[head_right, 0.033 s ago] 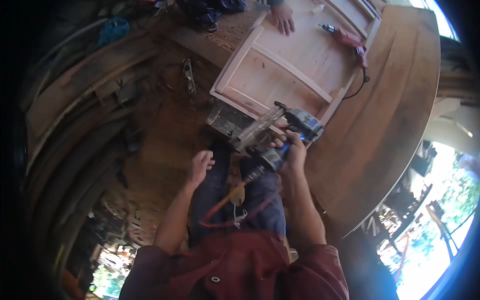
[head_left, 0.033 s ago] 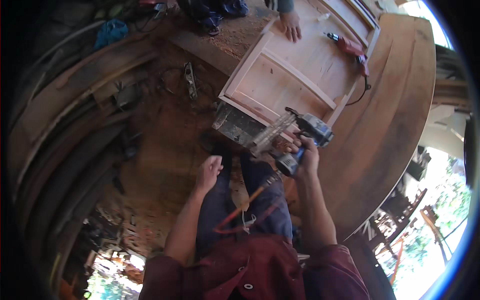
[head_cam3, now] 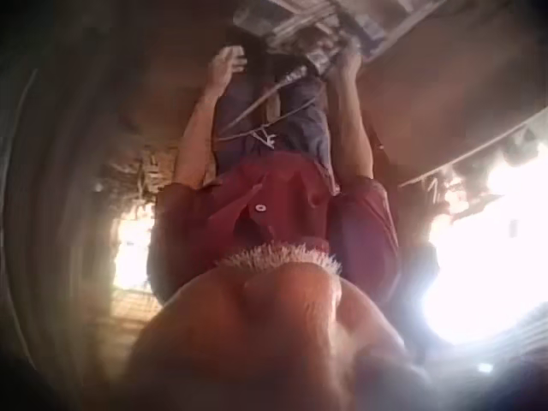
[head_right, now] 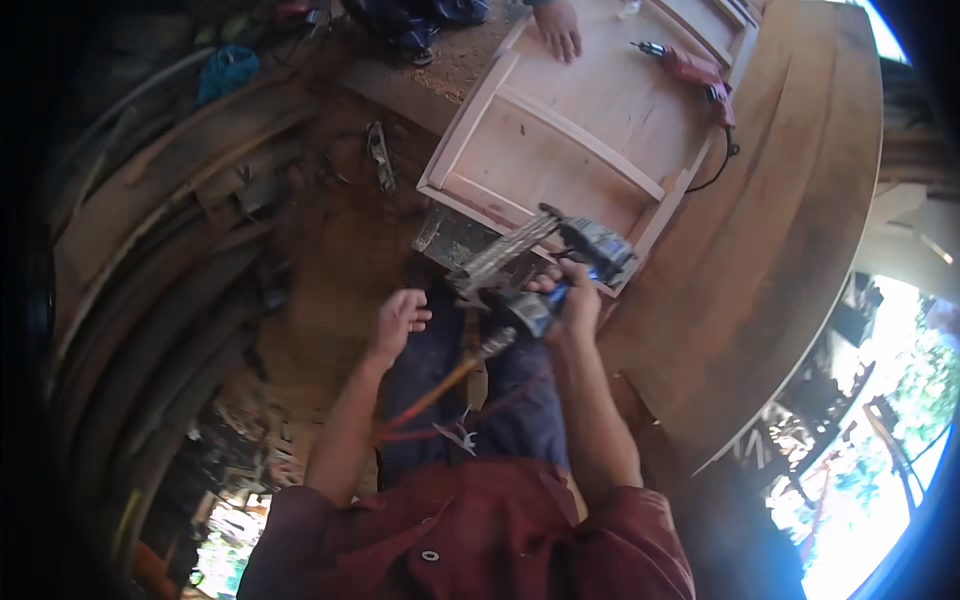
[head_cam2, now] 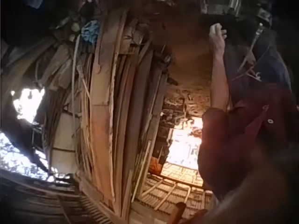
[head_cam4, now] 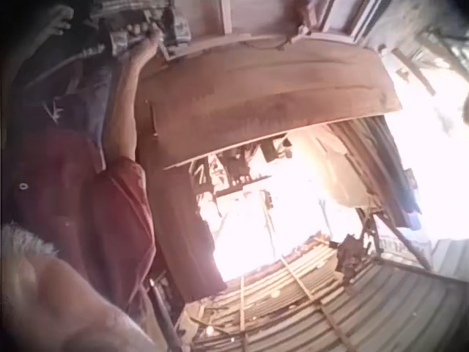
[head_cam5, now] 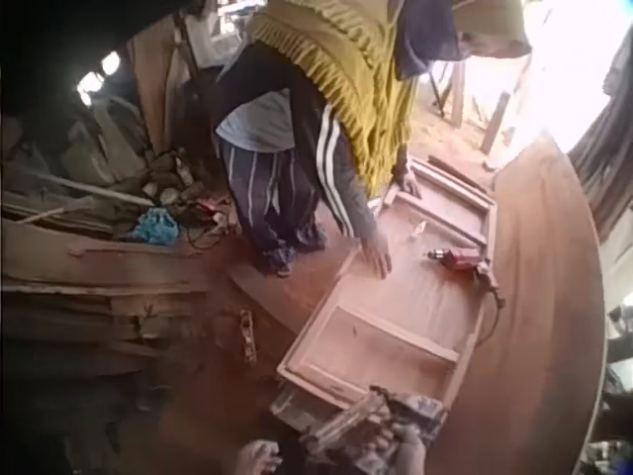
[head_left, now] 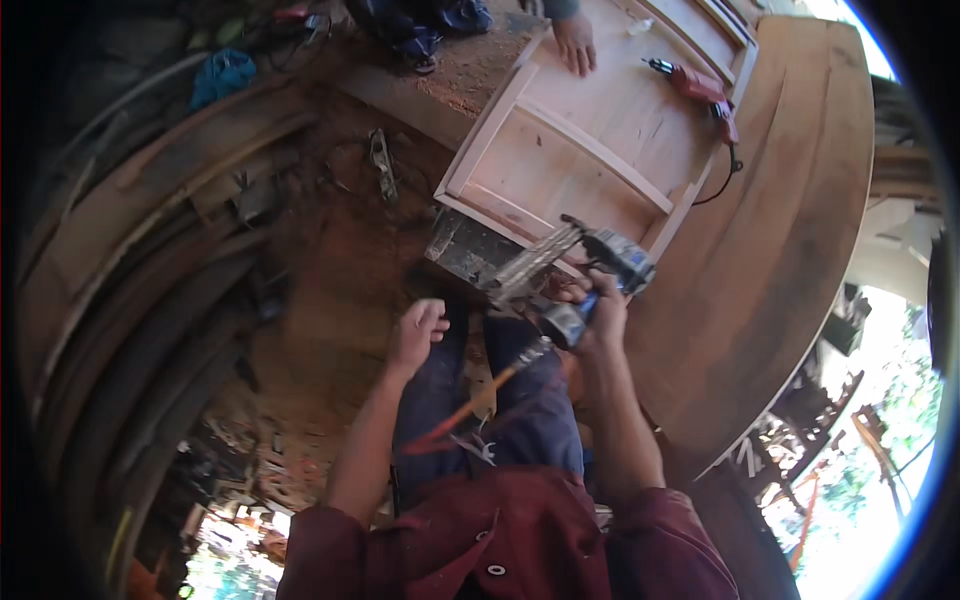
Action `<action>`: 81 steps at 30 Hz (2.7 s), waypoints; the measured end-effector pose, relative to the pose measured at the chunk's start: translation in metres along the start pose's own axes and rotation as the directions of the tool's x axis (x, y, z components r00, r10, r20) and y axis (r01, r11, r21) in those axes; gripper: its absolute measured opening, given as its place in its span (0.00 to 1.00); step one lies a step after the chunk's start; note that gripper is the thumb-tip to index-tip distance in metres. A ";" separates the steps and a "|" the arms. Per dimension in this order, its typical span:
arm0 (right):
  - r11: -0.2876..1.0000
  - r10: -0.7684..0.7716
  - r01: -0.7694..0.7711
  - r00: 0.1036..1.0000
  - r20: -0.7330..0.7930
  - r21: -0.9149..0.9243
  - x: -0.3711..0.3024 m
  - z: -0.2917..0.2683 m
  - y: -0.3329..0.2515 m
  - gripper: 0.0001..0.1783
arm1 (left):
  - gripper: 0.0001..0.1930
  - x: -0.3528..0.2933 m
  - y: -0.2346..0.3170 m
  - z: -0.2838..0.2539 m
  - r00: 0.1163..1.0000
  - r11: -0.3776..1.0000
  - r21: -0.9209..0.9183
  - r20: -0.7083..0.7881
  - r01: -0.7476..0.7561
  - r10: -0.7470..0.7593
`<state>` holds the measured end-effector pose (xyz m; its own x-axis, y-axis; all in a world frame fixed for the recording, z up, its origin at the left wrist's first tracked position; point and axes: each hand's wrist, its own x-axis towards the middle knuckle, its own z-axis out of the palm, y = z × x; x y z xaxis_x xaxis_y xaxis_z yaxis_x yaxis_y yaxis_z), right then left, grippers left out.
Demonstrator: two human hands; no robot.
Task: The person sands the surface of a wooden assembly using a power sander, drills a pilot hole into a joint using a power drill, and secures the wooden parts with a pneumatic nail gun.
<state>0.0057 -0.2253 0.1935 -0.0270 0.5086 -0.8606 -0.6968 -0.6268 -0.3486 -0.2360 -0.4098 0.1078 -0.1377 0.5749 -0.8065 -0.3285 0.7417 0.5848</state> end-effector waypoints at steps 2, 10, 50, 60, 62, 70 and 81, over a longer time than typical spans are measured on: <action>0.979 0.045 -0.035 0.998 -0.049 0.201 0.006 -0.003 0.027 0.08 | 0.21 0.010 0.070 0.003 0.999 0.997 -0.062 0.022 0.043 -0.042; 0.863 0.267 -0.208 0.961 -0.066 0.461 0.000 0.031 0.087 0.05 | 0.22 0.047 0.172 -0.014 0.934 0.919 0.366 0.255 0.145 -0.249; 0.904 0.135 0.040 0.918 -0.374 0.425 0.037 0.149 0.158 0.04 | 0.45 0.204 0.231 0.005 0.859 0.387 0.901 0.349 -0.198 -0.374; 0.886 0.142 0.073 0.897 -0.419 0.457 0.040 0.159 0.155 0.04 | 0.36 0.203 0.240 0.011 0.835 0.366 0.884 0.421 -0.290 -0.355; 0.898 0.136 0.062 0.902 -0.410 0.435 0.041 0.156 0.156 0.04 | 0.37 0.203 0.243 0.016 0.828 0.403 0.894 0.372 -0.197 -0.420; 0.880 0.087 0.163 0.868 -0.488 0.446 0.030 0.159 0.174 0.06 | 0.44 0.201 0.230 0.006 0.832 0.415 0.886 0.383 -0.208 -0.402; 0.880 0.107 0.119 0.893 -0.436 0.459 0.036 0.153 0.175 0.04 | 0.48 0.197 0.235 0.006 0.833 0.366 0.882 0.426 -0.296 -0.354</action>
<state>-0.2273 -0.2264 0.1578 0.2138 0.1293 -0.9683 -0.9458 -0.2204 -0.2383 -0.3347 -0.1206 0.0867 0.3998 0.3632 -0.8416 0.7450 0.4062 0.5292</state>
